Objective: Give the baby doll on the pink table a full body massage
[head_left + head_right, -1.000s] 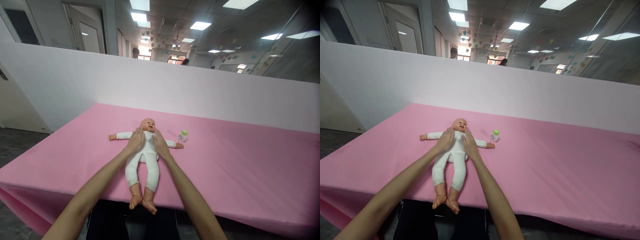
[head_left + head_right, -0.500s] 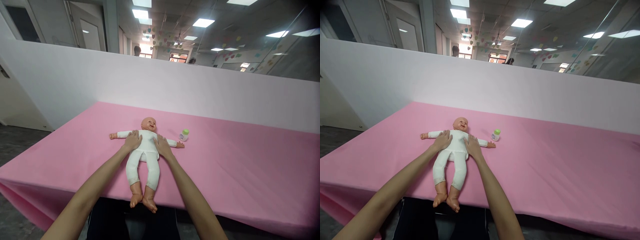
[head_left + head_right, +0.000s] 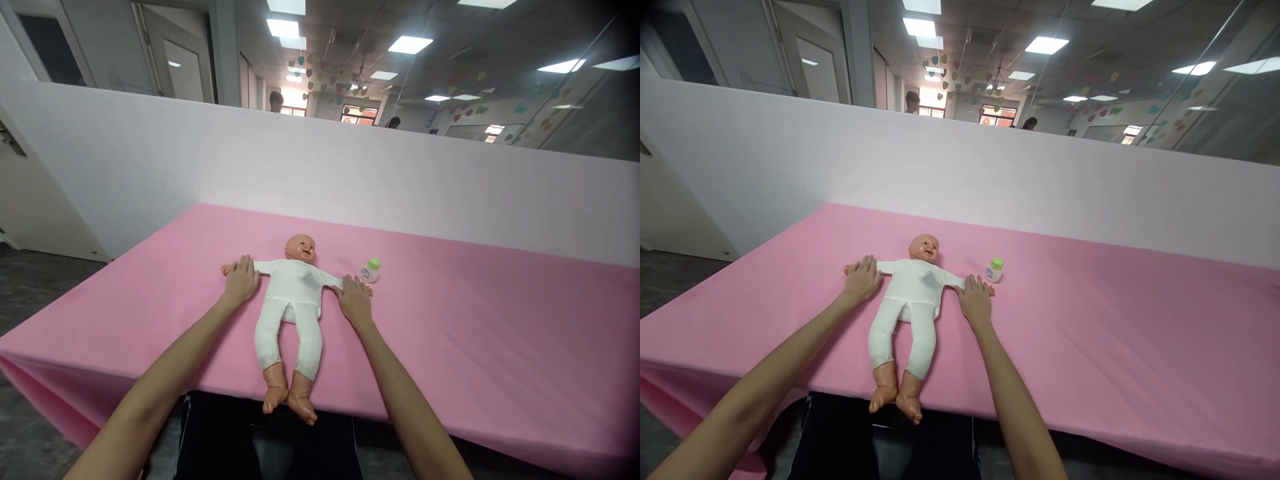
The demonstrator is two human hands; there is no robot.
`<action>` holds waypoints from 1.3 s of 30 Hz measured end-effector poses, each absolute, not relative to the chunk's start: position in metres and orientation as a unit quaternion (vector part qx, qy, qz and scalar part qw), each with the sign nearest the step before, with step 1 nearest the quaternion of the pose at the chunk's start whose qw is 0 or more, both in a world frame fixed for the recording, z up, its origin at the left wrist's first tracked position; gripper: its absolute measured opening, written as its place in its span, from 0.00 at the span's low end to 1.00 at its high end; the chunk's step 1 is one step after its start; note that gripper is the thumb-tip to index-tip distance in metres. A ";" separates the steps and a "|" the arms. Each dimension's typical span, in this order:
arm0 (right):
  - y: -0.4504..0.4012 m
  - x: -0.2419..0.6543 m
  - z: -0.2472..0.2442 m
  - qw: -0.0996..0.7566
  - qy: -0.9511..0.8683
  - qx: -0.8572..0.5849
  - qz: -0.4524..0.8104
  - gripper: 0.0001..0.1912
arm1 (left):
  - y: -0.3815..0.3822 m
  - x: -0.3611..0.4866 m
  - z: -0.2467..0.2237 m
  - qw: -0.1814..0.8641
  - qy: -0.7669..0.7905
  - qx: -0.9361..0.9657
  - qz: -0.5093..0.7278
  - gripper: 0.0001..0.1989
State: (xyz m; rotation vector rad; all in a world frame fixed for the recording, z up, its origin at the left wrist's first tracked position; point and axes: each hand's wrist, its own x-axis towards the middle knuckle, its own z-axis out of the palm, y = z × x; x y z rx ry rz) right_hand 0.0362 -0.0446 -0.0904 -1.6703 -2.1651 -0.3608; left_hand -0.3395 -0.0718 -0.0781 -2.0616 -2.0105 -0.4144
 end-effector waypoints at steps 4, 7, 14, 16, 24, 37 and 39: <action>-0.042 0.027 -0.079 0.237 -0.764 -0.596 -0.077 0.37 | -0.070 -0.330 -0.065 0.120 -0.680 -0.704 -0.166 0.28; -0.043 0.005 -0.064 0.316 -0.756 -0.572 0.018 0.39 | -0.067 -0.310 -0.052 0.106 -0.636 -0.734 -0.214 0.25; -0.052 -0.057 -0.050 0.355 -0.772 -0.491 0.191 0.42 | -0.063 -0.250 -0.051 -0.025 -0.572 -0.782 -0.247 0.30; -0.053 -0.065 -0.055 0.323 -0.795 -0.474 0.196 0.42 | -0.064 -0.244 -0.055 -0.078 -0.585 -0.776 -0.223 0.31; -0.052 -0.049 -0.065 0.251 -0.803 -0.523 0.138 0.35 | -0.062 -0.257 -0.055 -0.132 -0.622 -0.749 -0.186 0.36; -0.045 0.011 -0.089 0.177 -0.797 -0.569 -0.102 0.31 | -0.063 -0.318 -0.077 0.001 -0.682 -0.716 -0.149 0.35; -0.044 0.023 -0.093 0.186 -0.794 -0.563 -0.134 0.30 | -0.065 -0.324 -0.082 0.044 -0.678 -0.717 -0.152 0.34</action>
